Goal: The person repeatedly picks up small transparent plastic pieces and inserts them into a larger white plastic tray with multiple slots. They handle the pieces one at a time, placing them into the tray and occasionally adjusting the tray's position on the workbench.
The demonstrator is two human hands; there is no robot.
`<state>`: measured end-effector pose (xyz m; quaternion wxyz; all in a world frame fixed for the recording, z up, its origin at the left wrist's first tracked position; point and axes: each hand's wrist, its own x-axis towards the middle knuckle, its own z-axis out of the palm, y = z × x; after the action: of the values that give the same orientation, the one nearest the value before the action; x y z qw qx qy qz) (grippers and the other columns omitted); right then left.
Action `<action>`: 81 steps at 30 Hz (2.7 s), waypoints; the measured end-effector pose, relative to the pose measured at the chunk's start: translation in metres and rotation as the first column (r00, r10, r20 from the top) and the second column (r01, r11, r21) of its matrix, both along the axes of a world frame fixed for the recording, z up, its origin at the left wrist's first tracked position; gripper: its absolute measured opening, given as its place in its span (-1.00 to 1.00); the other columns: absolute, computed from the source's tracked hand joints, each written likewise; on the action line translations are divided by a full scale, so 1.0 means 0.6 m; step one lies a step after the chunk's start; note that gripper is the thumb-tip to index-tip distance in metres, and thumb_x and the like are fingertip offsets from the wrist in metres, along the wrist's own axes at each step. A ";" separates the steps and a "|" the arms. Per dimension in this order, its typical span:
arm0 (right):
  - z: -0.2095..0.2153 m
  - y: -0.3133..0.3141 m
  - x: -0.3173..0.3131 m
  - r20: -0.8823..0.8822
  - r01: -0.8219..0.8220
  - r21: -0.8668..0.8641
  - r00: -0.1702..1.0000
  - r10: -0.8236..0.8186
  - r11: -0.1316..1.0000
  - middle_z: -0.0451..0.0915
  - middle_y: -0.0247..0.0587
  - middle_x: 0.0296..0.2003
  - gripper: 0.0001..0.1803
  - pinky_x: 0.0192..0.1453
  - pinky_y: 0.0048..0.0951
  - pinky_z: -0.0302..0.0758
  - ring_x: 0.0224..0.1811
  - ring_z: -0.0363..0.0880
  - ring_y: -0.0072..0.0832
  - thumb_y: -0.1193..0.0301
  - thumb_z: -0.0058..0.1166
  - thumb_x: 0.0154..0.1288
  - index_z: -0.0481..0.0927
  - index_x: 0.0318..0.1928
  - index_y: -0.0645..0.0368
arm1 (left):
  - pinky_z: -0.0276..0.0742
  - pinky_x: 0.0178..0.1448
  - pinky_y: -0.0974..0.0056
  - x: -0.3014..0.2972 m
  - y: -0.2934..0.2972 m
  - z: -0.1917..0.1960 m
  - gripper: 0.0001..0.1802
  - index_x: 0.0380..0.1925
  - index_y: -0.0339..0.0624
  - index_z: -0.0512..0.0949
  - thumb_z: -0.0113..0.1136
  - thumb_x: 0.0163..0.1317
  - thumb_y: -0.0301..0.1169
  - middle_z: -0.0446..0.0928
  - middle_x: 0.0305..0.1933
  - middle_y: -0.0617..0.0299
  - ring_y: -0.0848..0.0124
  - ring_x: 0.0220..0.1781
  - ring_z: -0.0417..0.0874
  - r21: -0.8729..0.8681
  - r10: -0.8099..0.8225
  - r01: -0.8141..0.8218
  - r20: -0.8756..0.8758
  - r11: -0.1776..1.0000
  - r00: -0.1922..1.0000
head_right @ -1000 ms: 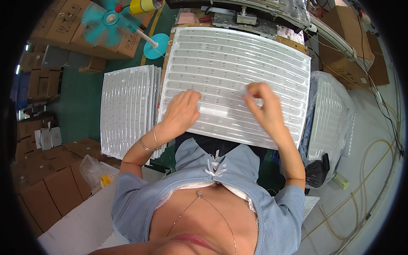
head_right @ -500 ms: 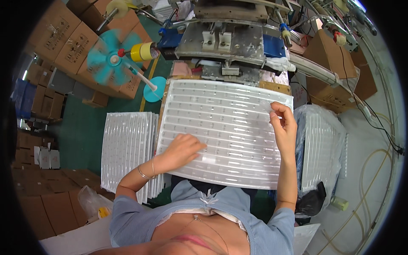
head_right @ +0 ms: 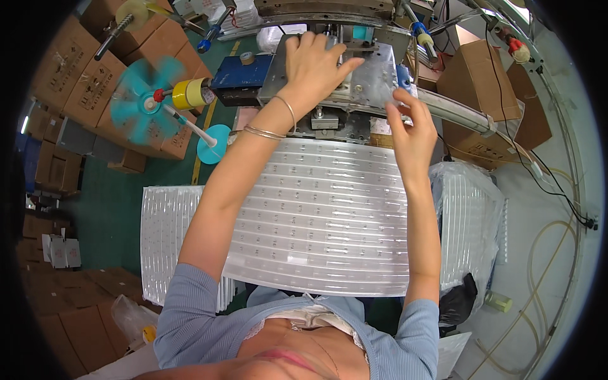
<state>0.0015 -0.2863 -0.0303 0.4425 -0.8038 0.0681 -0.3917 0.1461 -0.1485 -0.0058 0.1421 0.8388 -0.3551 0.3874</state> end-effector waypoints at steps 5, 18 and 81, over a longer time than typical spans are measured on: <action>0.036 0.018 0.081 0.159 0.120 -0.337 0.985 -0.069 0.934 0.58 -0.24 -0.27 -0.81 -0.29 -0.43 0.53 -0.26 0.59 -0.36 0.44 0.17 0.14 0.58 -0.20 0.12 | 0.14 -0.09 0.24 -0.035 0.022 0.006 -0.72 -0.23 0.02 0.60 0.23 0.08 -0.15 0.54 -0.38 0.30 0.35 -0.26 0.44 -0.301 -0.234 0.240 0.058 0.923 0.971; 0.031 0.004 0.166 0.047 0.145 -0.588 0.988 -0.145 0.796 0.61 -0.14 -0.23 -0.62 -0.08 -0.21 0.38 -0.15 0.54 -0.16 0.20 0.13 0.14 0.50 -0.11 0.16 | 0.39 0.00 0.41 -0.182 0.179 -0.048 -0.59 0.00 -0.20 0.29 0.18 0.18 -0.49 0.56 -0.10 0.06 0.45 -0.03 0.53 -0.891 -0.912 -0.233 -0.408 0.389 0.039; 0.051 0.033 0.105 0.098 0.054 -0.292 0.995 -0.026 0.955 0.56 -0.20 -0.24 -0.81 -0.27 -0.37 0.55 -0.24 0.59 -0.34 0.40 0.13 0.18 0.55 -0.19 0.16 | 0.44 -0.47 0.38 -0.084 0.101 0.009 -0.75 -0.13 -0.13 0.55 0.17 0.17 -0.37 0.51 -0.45 0.32 0.52 -0.49 0.47 -0.669 -0.605 0.152 -0.522 0.728 0.601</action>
<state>0.0645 -0.2663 0.0003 0.3125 -0.8402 0.0048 -0.4432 0.0957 -0.0878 -0.0007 0.5900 0.7375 -0.3197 0.0758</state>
